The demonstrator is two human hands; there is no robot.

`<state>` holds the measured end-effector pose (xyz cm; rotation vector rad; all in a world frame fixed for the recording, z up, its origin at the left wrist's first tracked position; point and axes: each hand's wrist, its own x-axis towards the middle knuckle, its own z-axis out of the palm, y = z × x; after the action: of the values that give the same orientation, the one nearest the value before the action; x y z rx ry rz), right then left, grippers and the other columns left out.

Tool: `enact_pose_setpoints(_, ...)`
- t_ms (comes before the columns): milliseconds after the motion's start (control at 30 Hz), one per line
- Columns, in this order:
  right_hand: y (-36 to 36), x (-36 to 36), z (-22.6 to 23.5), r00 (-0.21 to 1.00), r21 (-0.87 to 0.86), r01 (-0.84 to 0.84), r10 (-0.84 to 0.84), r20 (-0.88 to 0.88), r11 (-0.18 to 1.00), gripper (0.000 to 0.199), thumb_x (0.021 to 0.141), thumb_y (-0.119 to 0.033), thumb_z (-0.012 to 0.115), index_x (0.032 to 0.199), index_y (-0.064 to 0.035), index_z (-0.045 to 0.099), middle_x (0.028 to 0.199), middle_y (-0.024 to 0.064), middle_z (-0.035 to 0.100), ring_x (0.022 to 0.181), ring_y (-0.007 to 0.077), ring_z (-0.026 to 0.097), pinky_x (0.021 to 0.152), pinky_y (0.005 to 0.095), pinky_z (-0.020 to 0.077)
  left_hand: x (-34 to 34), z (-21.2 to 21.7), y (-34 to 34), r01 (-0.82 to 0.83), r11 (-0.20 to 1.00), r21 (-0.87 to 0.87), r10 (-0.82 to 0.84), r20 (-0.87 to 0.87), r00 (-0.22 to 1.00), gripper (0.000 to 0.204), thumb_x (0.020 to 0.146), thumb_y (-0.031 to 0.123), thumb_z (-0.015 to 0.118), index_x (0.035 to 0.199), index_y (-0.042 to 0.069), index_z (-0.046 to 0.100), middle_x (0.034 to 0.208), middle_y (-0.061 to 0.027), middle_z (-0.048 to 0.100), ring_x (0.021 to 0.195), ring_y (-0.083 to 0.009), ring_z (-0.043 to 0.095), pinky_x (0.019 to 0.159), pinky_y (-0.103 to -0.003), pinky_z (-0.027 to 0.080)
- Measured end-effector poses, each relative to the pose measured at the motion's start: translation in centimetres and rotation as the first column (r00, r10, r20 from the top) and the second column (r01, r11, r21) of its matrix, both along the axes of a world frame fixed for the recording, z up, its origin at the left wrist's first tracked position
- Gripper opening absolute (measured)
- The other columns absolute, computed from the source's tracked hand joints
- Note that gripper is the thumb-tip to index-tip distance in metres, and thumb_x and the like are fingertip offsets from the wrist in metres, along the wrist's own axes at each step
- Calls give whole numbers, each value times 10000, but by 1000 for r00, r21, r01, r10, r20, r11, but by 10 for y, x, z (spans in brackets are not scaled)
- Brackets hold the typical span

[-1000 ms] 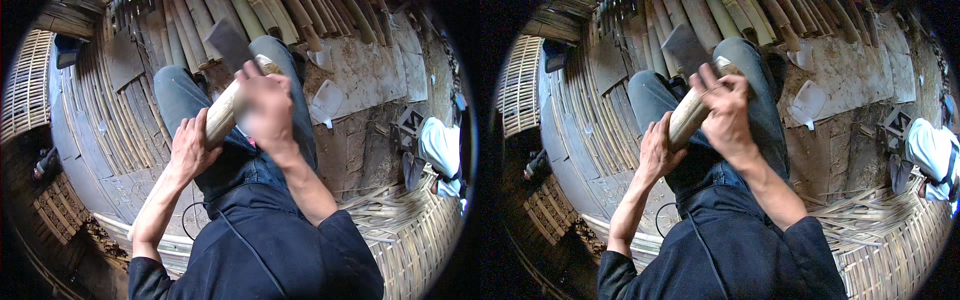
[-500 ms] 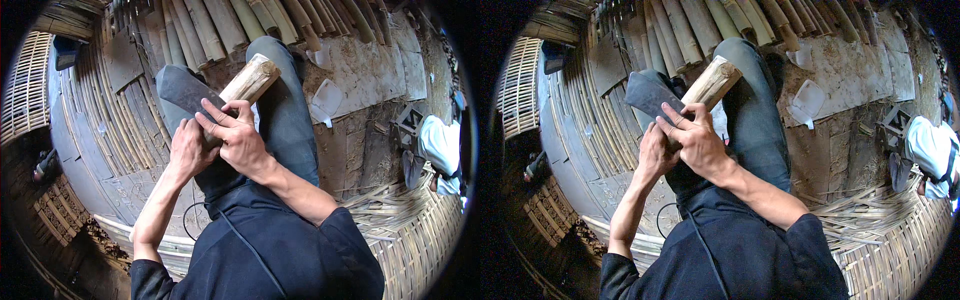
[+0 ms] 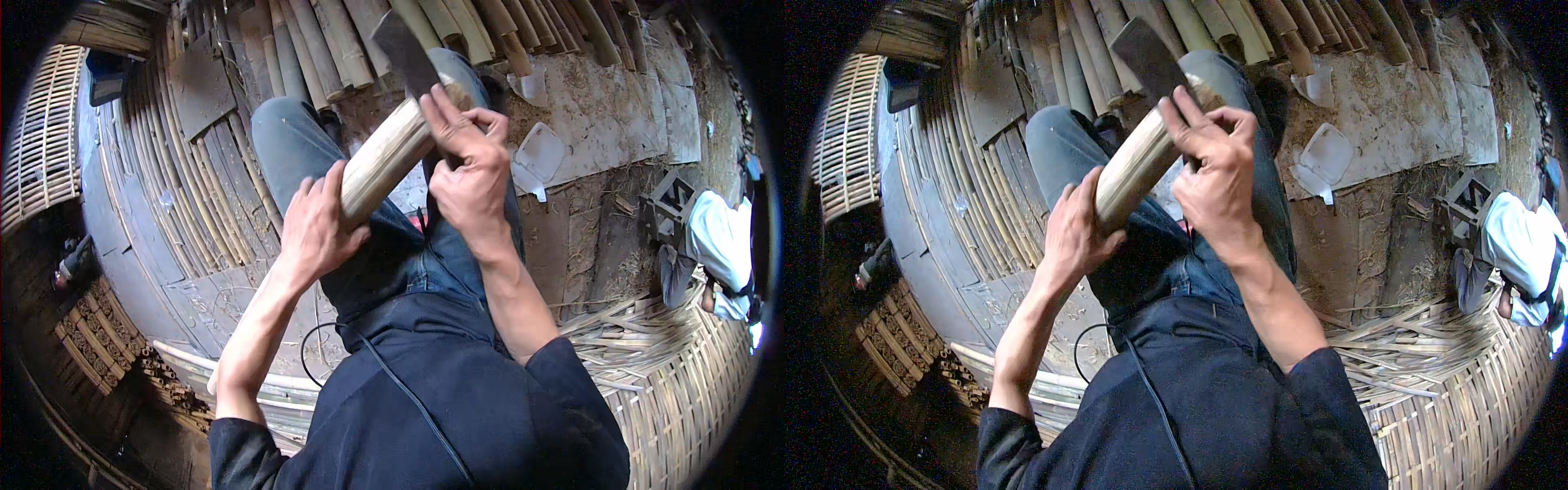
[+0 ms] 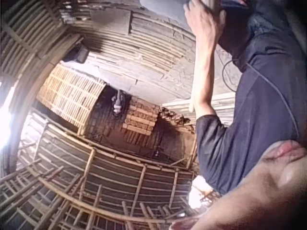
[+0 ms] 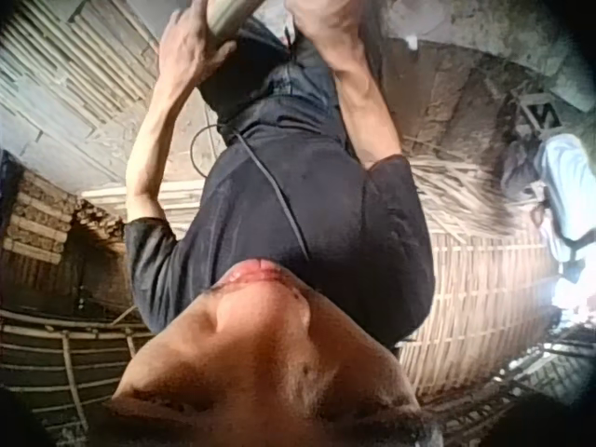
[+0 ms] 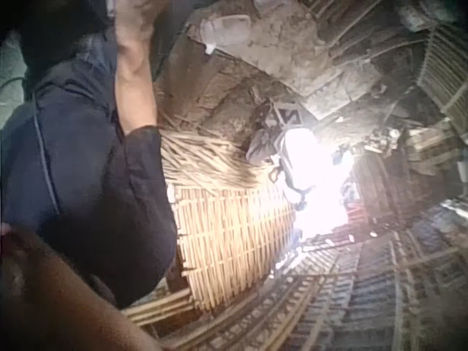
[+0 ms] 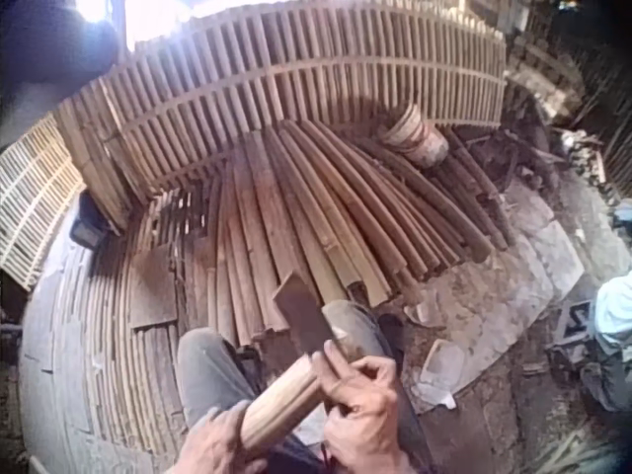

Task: Shaving and smoothing a wooden pole using a large cleaver and a curved blade.

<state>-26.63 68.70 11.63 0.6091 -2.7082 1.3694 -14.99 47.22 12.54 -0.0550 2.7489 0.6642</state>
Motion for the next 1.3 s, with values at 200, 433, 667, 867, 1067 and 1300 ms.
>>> enact_pose_setpoints(200, -54, 62, -4, 959, -95, -274, 279, 45, 957, 568, 750, 71, 571, 1241, -103, 798, 1330, 137, 739, 1196, 318, 506, 1084, 376, 407, 5, -14, -13, 59, 993, -98, -52, 74, 996, 982, 672, 239, 910, 1489, 0, 421, 1160, -222, 670, 1081, -418, 615, 962, -492, 511)
enact_pose_setpoints(433, -16, 23, -14, 994, 83, -107, 108, -19, 991, 742, 661, 55, 633, 1363, -159, 744, 1414, 127, 693, 1104, 297, 552, 1077, 384, 407, -9, -4, 5, -41, 997, 67, 37, 64, 997, 927, 699, 244, 907, 1462, 17, 434, 1110, -251, 676, 1110, -436, 625, 1023, -505, 499)
enact_pose_setpoints(667, 0, 12, -20, 990, 181, 123, -132, 43, 976, 818, 621, 178, 550, 1361, -117, 736, 1441, 111, 684, 1108, 307, 537, 971, 371, 477, 14, -2, -12, -71, 996, 52, 72, -3, 997, 894, 704, 296, 902, 1422, 0, 461, 1118, -249, 679, 1070, -451, 633, 979, -518, 505)
enact_pose_setpoints(867, -15, 30, -1, 997, -7, -51, 52, 54, 999, 882, 629, 146, 532, 1428, -191, 694, 1470, 95, 663, 1134, 263, 533, 1027, 327, 448, 0, -4, -3, -75, 996, 41, 74, 26, 997, 910, 710, 304, 912, 1433, 13, 443, 1150, -252, 676, 1109, -443, 619, 1001, -512, 500)
enact_pose_setpoints(1067, -10, 8, -15, 997, 118, -37, 45, -62, 992, 821, 633, 121, 564, 1385, -166, 730, 1459, 91, 668, 1140, 262, 550, 1054, 332, 407, -6, -5, -9, -75, 996, 43, 72, 63, 995, 914, 708, 305, 912, 1436, 15, 442, 1147, -247, 678, 1121, -441, 611, 1005, -511, 500)
enact_pose_setpoints(1300, -37, 38, -12, 989, -9, -144, 144, -29, 989, 830, 637, 135, 582, 1378, -204, 735, 1473, 81, 653, 1148, 287, 568, 1073, 333, 425, -4, -12, -11, -46, 996, 72, 42, 58, 997, 898, 706, 302, 899, 1426, 6, 451, 1159, -234, 675, 1127, -429, 608, 1008, -510, 498)
